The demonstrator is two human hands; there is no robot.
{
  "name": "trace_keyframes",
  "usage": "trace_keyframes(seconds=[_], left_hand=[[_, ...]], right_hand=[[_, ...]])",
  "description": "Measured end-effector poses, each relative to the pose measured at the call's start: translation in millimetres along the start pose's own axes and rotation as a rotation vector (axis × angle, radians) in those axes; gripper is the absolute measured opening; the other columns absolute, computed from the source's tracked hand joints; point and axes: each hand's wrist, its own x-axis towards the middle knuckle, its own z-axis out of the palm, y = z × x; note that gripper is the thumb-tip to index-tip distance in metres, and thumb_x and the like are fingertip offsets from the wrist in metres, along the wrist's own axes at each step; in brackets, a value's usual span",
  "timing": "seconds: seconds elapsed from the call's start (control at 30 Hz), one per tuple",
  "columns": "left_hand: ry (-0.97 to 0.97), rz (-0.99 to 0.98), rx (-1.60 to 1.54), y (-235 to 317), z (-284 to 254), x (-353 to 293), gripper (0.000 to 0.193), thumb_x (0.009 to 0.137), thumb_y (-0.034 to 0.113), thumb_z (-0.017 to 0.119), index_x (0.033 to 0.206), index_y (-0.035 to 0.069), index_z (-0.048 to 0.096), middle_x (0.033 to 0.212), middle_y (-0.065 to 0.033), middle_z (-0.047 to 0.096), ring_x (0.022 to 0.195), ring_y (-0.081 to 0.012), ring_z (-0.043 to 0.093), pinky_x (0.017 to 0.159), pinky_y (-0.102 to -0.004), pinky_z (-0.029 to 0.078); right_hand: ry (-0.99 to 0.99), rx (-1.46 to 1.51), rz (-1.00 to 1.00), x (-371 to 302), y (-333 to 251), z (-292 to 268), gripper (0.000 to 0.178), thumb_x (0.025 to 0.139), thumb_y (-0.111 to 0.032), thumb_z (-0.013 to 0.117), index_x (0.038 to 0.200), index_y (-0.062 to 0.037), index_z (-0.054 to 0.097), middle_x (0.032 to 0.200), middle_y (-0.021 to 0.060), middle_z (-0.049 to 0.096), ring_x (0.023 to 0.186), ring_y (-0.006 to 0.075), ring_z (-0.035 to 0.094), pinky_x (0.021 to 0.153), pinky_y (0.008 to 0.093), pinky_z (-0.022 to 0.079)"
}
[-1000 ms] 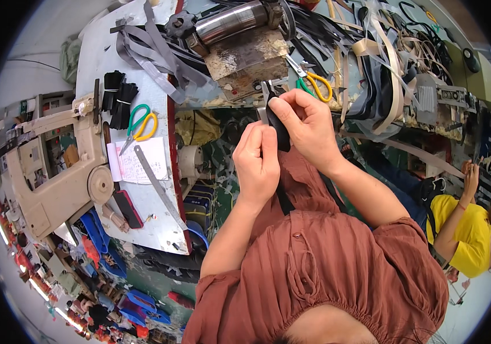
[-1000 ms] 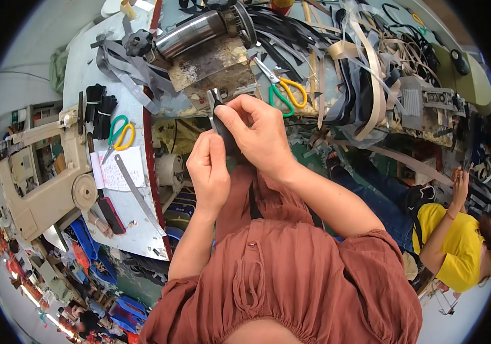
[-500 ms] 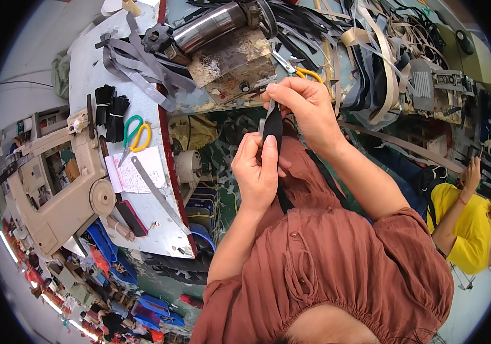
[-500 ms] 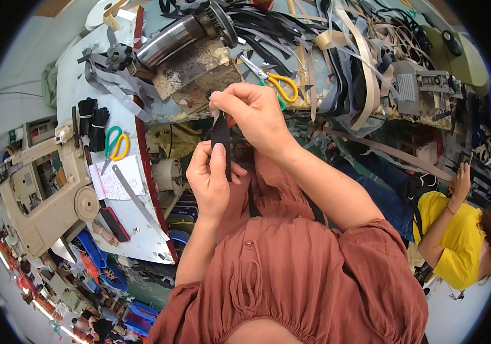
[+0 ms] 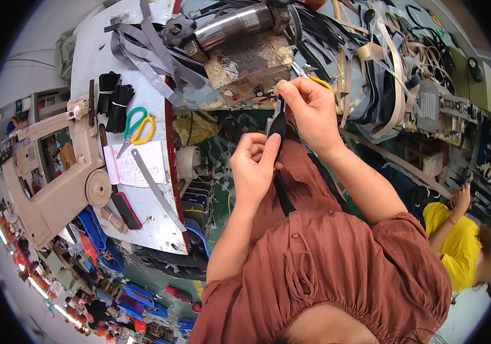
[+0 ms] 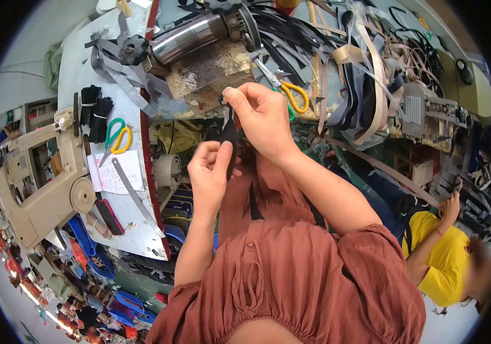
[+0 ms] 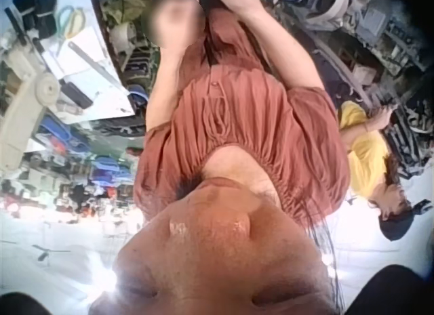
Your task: Trimming leather strips with scissors and processing them through a rolling machine on a factory production floor.
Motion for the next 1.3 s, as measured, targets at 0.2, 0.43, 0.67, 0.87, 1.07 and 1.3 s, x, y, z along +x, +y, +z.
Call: trace_keyframes(seconds=[0.2,0.43,0.67,0.87,1.07,1.3], left_hand=[[-0.164,-0.135,-0.194,-3.3,-1.8,20.2,0.035,0.096,0.032,0.048,0.095,-0.002,0.058,0.068,-0.0085,0.061,0.050,-0.0120,0.055,0.051,-0.0210,0.042],[0.187,-0.065,-0.217,17.4,24.1,96.8,0.043,0.096,0.040,0.045,0.088,-0.001,0.057,0.058,-0.0023,0.052,0.043,-0.0077,0.045,0.040,-0.0203,0.034],[0.093,-0.054,-0.179,-18.8,27.7,64.2,0.039,0.098,0.035,0.041,0.084,0.001,0.054,0.053,-0.0008,0.047,0.038,-0.0071,0.039,0.036,-0.0209,0.030],[0.049,-0.082,-0.320,-47.3,30.6,42.0,0.037,0.099,0.033,0.040,0.085,0.002,0.053,0.055,-0.0003,0.049,0.040,-0.0053,0.042,0.038,-0.0190,0.032],[0.098,-0.020,-0.407,-33.2,30.1,74.1,0.037,0.099,0.034,0.040,0.085,0.002,0.054,0.057,-0.0017,0.050,0.042,-0.0069,0.044,0.040,-0.0195,0.035],[0.168,0.006,-0.436,-5.0,28.1,106.4,0.045,0.096,0.039,0.046,0.086,-0.003,0.058,0.060,-0.0032,0.054,0.048,-0.0088,0.049,0.046,-0.0197,0.040]], right_hand=[[-0.068,-0.031,0.021,21.1,-5.5,-1.2,0.023,0.088,-0.019,0.061,0.092,0.0033,0.061,0.074,0.0056,0.063,0.063,0.0081,0.058,0.057,0.0227,0.046],[-0.163,0.008,0.068,30.4,1.8,-25.8,0.031,0.088,-0.013,0.061,0.112,0.0047,0.054,0.097,0.0105,0.064,0.079,0.0120,0.062,0.071,0.0242,0.051],[0.001,-0.101,-0.192,84.8,-16.7,-47.0,0.020,0.089,-0.014,0.058,0.097,0.0038,0.061,0.085,0.0044,0.065,0.076,0.0079,0.059,0.069,0.0212,0.047],[-0.169,-0.353,-0.307,220.4,-44.1,-40.9,0.041,0.088,-0.036,0.058,0.094,0.0031,0.067,0.090,0.0077,0.066,0.087,0.0132,0.059,0.079,0.0262,0.044],[-1.151,-1.016,0.099,281.9,-45.3,26.9,0.093,0.070,-0.080,0.047,0.108,0.0027,0.065,0.109,0.0176,0.062,0.103,0.0277,0.057,0.094,0.0372,0.041],[-1.128,-0.013,0.177,276.7,-62.8,48.3,0.024,0.095,-0.024,0.050,0.094,-0.0019,0.060,0.081,0.0017,0.061,0.077,0.0125,0.057,0.079,0.0261,0.045]])
